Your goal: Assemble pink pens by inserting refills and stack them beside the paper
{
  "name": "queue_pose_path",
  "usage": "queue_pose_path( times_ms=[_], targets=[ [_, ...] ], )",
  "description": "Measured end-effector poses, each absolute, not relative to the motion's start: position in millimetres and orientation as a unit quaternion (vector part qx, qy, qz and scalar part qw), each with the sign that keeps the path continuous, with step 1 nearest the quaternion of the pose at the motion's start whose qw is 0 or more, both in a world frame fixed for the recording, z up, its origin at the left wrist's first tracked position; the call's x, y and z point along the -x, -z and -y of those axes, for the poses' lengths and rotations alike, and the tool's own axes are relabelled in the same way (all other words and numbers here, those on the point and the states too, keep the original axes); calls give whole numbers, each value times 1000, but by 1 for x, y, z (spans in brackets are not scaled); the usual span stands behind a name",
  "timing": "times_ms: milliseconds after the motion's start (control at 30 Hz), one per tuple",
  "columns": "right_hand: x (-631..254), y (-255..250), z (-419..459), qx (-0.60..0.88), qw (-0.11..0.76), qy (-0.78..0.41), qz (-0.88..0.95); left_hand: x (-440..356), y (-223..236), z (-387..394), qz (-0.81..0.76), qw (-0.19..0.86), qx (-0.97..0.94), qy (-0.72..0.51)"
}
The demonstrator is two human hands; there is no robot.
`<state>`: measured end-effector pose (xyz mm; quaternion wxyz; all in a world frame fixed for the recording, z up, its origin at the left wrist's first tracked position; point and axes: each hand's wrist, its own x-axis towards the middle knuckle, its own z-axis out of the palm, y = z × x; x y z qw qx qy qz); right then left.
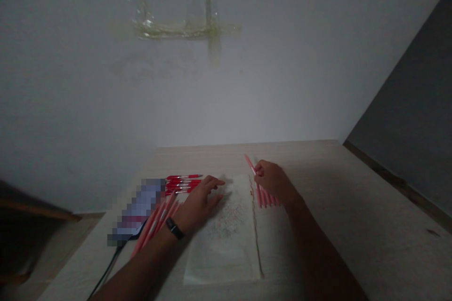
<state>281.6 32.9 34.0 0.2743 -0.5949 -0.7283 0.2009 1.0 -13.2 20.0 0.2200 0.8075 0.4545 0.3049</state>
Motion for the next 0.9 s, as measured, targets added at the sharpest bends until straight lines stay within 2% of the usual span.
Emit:
queue_pose_path(
  times_ms=[167,467,900],
  targets=[
    [-339,-36,-40,701,195,-147,670,0,-16,12,-453,224,-812,-291],
    [-384,-22,-34,771,92,-169,607,1,-13,11,-447,231,-818,-280],
    [-390,-9,-38,751,109,-187,624,-1,-21,13,-444,240,-816,-283]
  ],
)
